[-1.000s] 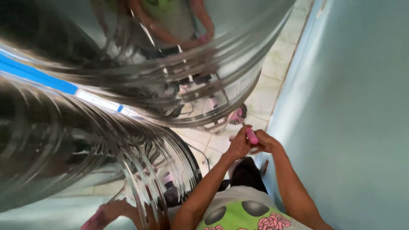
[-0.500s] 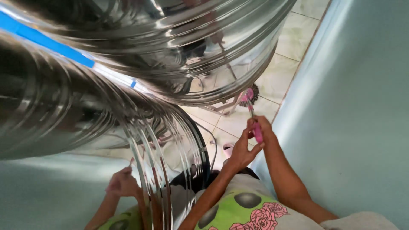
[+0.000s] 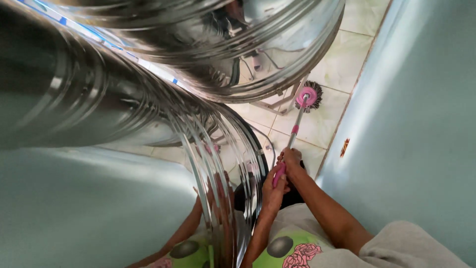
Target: Mop the tiled floor around large metal storage tanks and filtration equipment.
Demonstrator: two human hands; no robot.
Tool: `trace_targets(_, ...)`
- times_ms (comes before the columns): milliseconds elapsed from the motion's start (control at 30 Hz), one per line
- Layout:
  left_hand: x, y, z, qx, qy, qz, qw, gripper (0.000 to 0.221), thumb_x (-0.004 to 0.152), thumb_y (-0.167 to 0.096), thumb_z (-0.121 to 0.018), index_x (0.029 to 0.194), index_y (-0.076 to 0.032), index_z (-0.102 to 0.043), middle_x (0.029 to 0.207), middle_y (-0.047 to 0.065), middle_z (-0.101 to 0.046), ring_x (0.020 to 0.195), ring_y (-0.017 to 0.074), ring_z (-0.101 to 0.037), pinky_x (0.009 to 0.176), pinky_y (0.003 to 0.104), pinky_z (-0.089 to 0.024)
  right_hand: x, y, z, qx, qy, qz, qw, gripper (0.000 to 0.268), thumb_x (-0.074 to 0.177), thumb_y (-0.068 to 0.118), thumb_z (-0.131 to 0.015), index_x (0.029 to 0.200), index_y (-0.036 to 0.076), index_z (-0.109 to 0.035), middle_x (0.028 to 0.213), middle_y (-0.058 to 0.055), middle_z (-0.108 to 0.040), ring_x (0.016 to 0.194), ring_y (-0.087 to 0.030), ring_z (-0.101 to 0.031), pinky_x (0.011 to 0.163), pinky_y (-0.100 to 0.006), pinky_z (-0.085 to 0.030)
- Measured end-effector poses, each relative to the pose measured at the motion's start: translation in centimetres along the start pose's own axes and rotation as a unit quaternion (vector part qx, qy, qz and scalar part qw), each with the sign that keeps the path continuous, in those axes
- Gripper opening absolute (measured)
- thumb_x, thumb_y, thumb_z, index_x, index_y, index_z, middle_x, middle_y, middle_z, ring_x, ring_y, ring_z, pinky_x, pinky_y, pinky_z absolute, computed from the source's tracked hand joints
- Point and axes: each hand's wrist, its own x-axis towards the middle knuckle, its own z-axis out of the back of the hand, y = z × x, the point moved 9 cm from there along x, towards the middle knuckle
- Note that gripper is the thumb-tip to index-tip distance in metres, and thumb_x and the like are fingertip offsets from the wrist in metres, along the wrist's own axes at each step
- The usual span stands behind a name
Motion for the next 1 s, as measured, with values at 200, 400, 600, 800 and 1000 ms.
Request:
trace_targets(200,-5.6,-1.8,1.8,0.248,-0.073,-0.078,0.963,0.044,0.097,-0.026,-0.064,0.139,-0.014,-0.066,0.119,0.017,-0.075,0.103,0.0334,-0.072,0.087,0.041,-0.055,-3.9,-4.5,4.6,0.041,-0.029,-0.004,0.999,0.010,0.097,0.011,-0.052,0.106,0.011,-0.048,0.072,-0.009,-0.054,0.049,-0.019,-0.050,0.038,-0.037,-0.041)
trace_targets(400,-5.3,-2.0,1.3,0.246,-0.059,-0.122,0.960,0.045,0.098,-0.029,-0.065,0.139,-0.013,-0.066,0.111,0.019,-0.075,0.095,0.0322,-0.073,0.080,0.040,-0.056,-5.3,-2.3,3.4,0.022,-0.003,-0.014,1.000,0.006,0.095,0.008,-0.052,0.101,0.008,-0.049,0.073,-0.010,-0.053,0.049,-0.019,-0.049,0.040,-0.035,-0.041)
trace_targets(600,-3.4,-6.8,0.5,0.096,-0.009,0.004,0.995,0.055,0.098,-0.036,-0.060,0.147,-0.010,-0.055,0.086,0.000,-0.067,0.068,0.0077,-0.059,0.055,0.026,-0.050,2.0,-3.7,1.9,0.064,-0.013,-0.014,0.998,0.005,0.092,0.000,-0.047,0.093,0.004,-0.044,0.073,-0.016,-0.052,0.049,-0.023,-0.048,0.040,-0.037,-0.042)
trace_targets(800,-3.4,-2.0,0.3,0.059,0.053,0.010,0.997,0.054,0.102,-0.025,-0.059,0.153,-0.009,-0.049,0.088,0.005,-0.066,0.069,0.0111,-0.058,0.059,0.026,-0.051,-2.5,-1.6,2.0,0.001,-0.025,0.003,1.000,0.004,0.094,0.005,-0.044,0.093,0.009,-0.042,0.070,-0.012,-0.049,0.046,-0.020,-0.045,0.037,-0.037,-0.037)
trace_targets(1000,-5.0,3.4,2.9,0.118,-0.025,-0.035,0.992,0.049,0.105,-0.024,-0.057,0.150,-0.006,-0.054,0.084,0.006,-0.071,0.067,0.0128,-0.066,0.059,0.030,-0.056,-2.6,-4.3,2.7,-0.034,0.004,0.038,0.999,0.005,0.098,0.009,-0.045,0.094,0.010,-0.043,0.069,-0.010,-0.050,0.046,-0.020,-0.047,0.036,-0.036,-0.039)
